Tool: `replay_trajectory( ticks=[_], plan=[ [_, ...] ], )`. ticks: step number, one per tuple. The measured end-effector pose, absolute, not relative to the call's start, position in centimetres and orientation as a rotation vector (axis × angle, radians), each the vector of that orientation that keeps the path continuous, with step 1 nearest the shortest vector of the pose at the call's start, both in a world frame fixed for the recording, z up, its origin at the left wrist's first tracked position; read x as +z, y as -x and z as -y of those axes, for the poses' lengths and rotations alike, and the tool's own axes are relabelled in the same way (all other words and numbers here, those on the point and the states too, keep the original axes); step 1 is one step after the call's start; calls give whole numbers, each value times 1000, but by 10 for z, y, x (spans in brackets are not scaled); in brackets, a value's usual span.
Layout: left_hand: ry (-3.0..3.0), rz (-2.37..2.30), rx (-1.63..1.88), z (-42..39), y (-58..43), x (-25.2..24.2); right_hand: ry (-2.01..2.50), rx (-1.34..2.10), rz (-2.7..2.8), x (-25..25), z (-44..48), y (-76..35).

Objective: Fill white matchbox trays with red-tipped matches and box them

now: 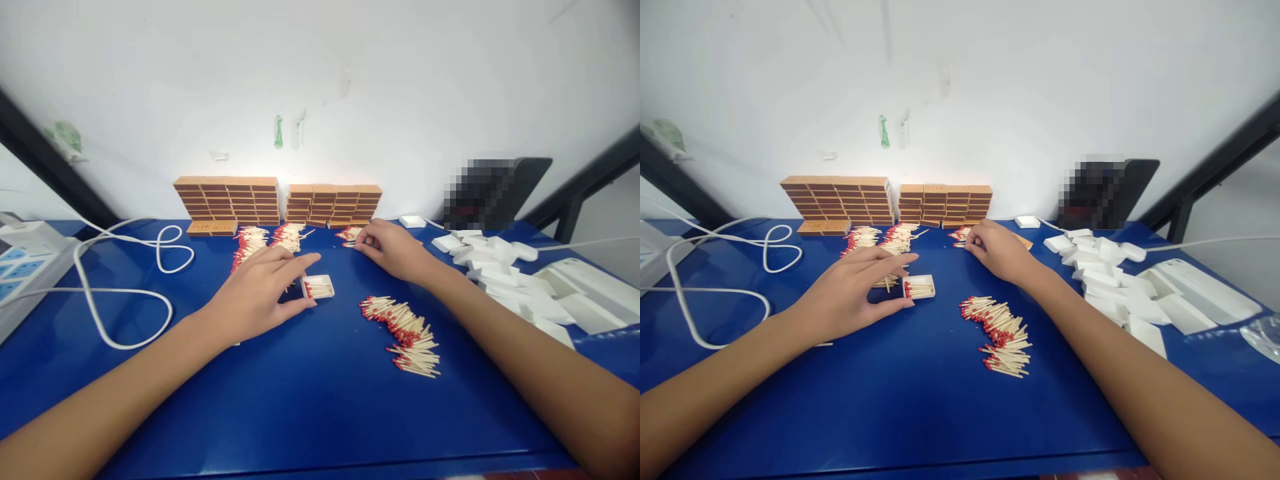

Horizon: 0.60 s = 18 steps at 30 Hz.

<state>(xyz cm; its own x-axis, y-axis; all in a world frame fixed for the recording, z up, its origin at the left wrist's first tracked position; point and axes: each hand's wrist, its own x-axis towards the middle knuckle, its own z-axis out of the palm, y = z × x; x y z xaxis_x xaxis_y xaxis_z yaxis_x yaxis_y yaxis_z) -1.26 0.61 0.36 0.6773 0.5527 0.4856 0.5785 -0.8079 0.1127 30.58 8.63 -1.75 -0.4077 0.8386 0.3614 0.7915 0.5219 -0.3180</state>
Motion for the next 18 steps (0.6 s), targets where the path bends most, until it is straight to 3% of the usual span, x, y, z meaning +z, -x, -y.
replay_trajectory(
  ticks=[18],
  plan=[
    [2831,970,-790,-6,13,3,1129,325,2377,8,-36,-264]
  ],
)
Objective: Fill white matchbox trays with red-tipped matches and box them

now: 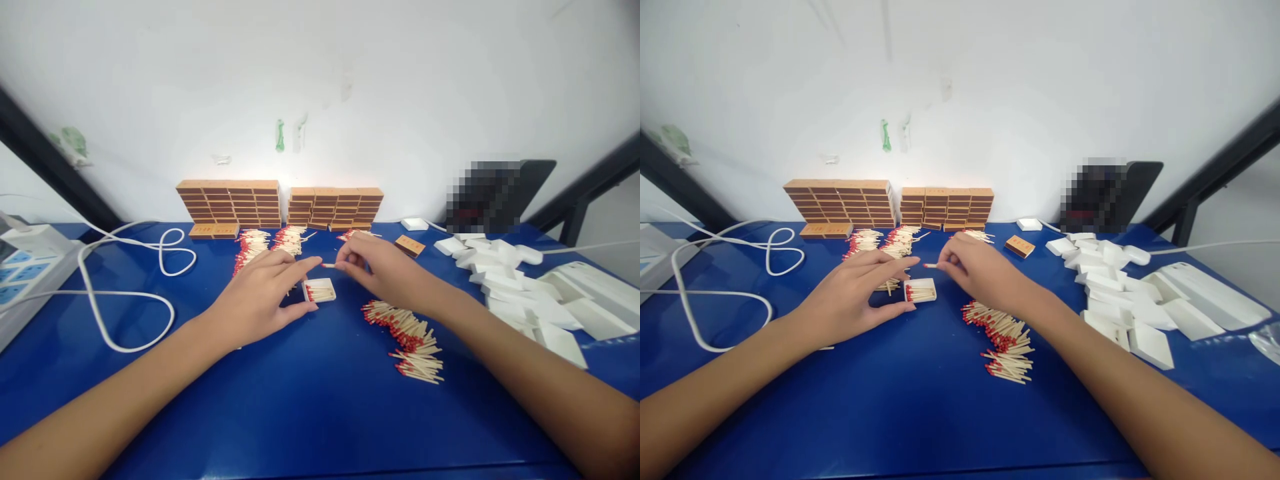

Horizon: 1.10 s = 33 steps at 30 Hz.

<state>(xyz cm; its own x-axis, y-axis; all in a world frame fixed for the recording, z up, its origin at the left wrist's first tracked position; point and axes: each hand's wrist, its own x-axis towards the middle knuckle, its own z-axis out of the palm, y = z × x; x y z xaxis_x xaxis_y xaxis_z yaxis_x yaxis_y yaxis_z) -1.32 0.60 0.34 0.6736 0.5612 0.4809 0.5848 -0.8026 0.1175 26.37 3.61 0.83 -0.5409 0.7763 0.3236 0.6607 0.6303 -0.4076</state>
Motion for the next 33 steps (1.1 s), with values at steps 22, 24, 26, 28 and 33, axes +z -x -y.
replay_trajectory(
  ticks=[22,24,26,28,33],
  plan=[
    [2827,942,-803,-7,14,2,1286,94,2220,-12,-88,-311],
    [2831,942,-811,-7,13,3,1289,114,2259,-15,-89,-312],
    [2836,956,-812,-7,13,3,1290,122,2275,-16,-88,-310],
    [2838,969,-804,-7,13,2,1286,123,2275,-16,-86,-307],
    [2830,968,-795,-6,14,2,1285,107,2280,-16,-85,-304]
  ],
)
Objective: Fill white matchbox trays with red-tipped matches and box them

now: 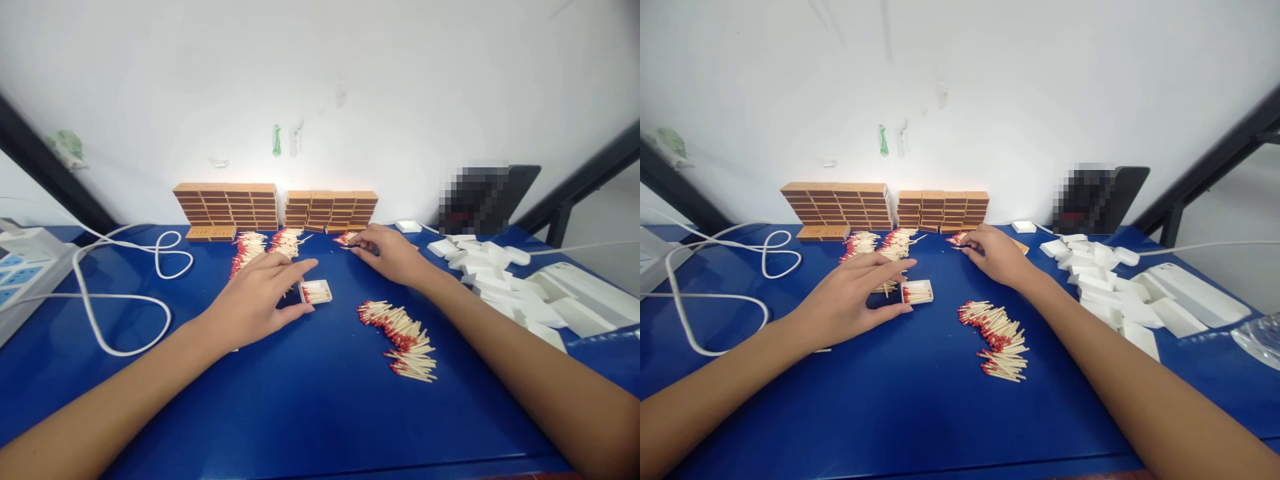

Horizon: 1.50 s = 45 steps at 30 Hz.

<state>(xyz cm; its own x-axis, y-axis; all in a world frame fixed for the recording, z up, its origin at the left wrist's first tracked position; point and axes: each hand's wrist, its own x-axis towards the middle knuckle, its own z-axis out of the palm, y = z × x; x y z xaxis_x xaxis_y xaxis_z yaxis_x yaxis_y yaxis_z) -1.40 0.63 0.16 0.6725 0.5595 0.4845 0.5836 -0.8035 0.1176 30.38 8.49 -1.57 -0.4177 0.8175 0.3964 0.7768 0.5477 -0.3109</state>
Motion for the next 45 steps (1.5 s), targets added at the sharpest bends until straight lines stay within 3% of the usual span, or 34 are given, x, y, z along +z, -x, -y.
replay_trajectory(
  ticks=[45],
  plan=[
    [2826,941,-807,-6,13,2,1251,190,2247,-20,-80,-295]
  ],
)
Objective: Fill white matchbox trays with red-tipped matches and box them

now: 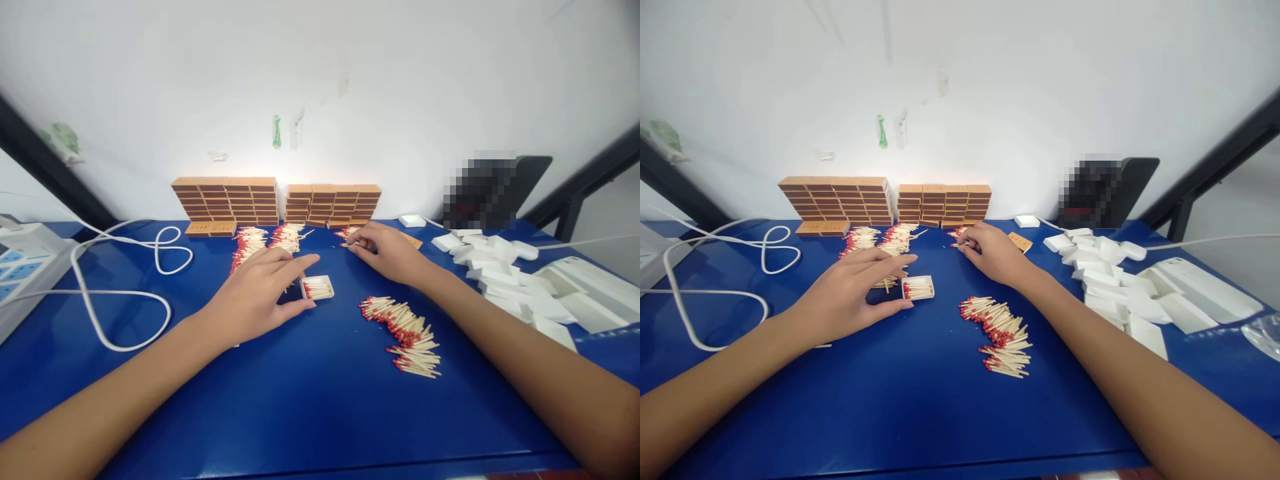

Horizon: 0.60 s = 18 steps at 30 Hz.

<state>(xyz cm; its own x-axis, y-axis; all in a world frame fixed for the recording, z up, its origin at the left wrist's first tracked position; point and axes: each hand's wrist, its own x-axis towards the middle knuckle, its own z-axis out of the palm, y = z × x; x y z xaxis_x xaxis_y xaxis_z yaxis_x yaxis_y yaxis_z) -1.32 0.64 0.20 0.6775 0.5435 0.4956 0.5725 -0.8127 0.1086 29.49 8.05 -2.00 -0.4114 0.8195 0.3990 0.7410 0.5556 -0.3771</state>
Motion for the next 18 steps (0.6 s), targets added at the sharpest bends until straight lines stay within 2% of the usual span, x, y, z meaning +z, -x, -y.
replay_trajectory(
  ticks=[18],
  plan=[
    [2830,973,-793,-7,14,2,1183,270,2351,3,-45,-269]
  ],
)
